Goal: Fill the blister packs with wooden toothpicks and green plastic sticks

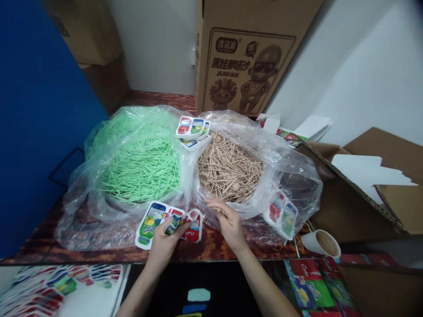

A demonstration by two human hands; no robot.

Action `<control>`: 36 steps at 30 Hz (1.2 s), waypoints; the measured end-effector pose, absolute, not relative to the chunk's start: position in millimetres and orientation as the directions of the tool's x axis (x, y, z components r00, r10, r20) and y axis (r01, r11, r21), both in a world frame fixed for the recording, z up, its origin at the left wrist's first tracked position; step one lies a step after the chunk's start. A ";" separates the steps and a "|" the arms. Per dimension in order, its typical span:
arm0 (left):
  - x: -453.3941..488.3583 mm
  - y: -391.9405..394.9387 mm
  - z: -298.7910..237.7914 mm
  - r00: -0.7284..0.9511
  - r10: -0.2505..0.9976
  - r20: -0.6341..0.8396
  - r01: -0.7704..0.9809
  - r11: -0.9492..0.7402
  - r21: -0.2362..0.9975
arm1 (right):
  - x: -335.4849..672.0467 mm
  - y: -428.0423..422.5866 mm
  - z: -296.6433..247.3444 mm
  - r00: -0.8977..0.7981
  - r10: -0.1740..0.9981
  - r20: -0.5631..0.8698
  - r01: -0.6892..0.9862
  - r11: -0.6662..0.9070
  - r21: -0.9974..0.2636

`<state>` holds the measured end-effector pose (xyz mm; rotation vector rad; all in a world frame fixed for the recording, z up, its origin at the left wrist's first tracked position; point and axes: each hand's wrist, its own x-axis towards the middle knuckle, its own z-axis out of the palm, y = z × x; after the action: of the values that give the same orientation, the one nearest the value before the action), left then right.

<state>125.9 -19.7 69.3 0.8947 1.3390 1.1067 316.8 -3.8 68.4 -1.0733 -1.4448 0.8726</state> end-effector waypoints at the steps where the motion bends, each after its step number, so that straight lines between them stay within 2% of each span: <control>1: 126.8 -19.5 70.1 -0.086 0.959 -0.270 -0.089 0.263 0.961 | 316.4 -4.6 68.8 -0.013 0.948 0.318 0.154 0.316 -0.936; 14: 122.9 -20.2 57.8 -0.050 0.969 -0.244 -0.041 0.242 0.969 | 310.2 -0.8 66.4 -0.034 0.970 0.240 0.132 0.243 -0.961; 16: 122.9 -20.6 55.1 -0.028 0.975 -0.220 -0.030 0.219 0.975 | 307.3 3.2 72.0 0.006 0.982 0.191 0.034 0.191 -0.981; 19: 124.0 -20.4 53.0 -0.007 0.982 -0.187 -0.007 0.187 0.982 | 301.7 14.4 85.1 0.028 0.998 0.064 -0.274 0.069 -0.959; 21: 125.1 -19.7 52.9 0.007 0.983 -0.182 0.012 0.182 0.983 | 297.7 22.7 93.6 -0.043 0.999 -0.008 -0.434 -0.026 -0.901; 23: 126.1 -18.9 53.2 0.015 0.980 -0.197 0.008 0.197 0.980 | 293.5 28.4 98.5 -0.130 0.990 -0.062 -0.498 -0.119 -0.859; 26: 126.6 -18.3 53.2 0.030 0.971 -0.239 -0.043 0.240 0.970 | 287.7 29.3 98.3 -0.209 0.967 -0.147 -0.507 -0.236 -0.829; 30: 125.1 -19.2 51.4 0.043 0.963 -0.265 -0.066 0.267 0.961 | 285.7 21.1 93.5 -0.225 0.942 -0.248 -0.496 -0.329 -0.804; 33: 123.9 -20.2 50.0 0.026 0.972 -0.235 -0.035 0.236 0.971 | 288.5 14.9 95.5 -0.217 0.943 -0.253 -0.387 -0.321 -0.864; 36: 123.4 -19.8 49.8 0.018 0.979 -0.202 -0.005 0.202 0.979 | 290.4 11.1 101.3 -0.319 0.920 -0.229 -0.224 -0.308 -0.925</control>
<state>123.4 -19.8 49.8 1.0621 1.2808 1.0486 290.4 11.1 101.3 -1.0408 -1.0583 1.7483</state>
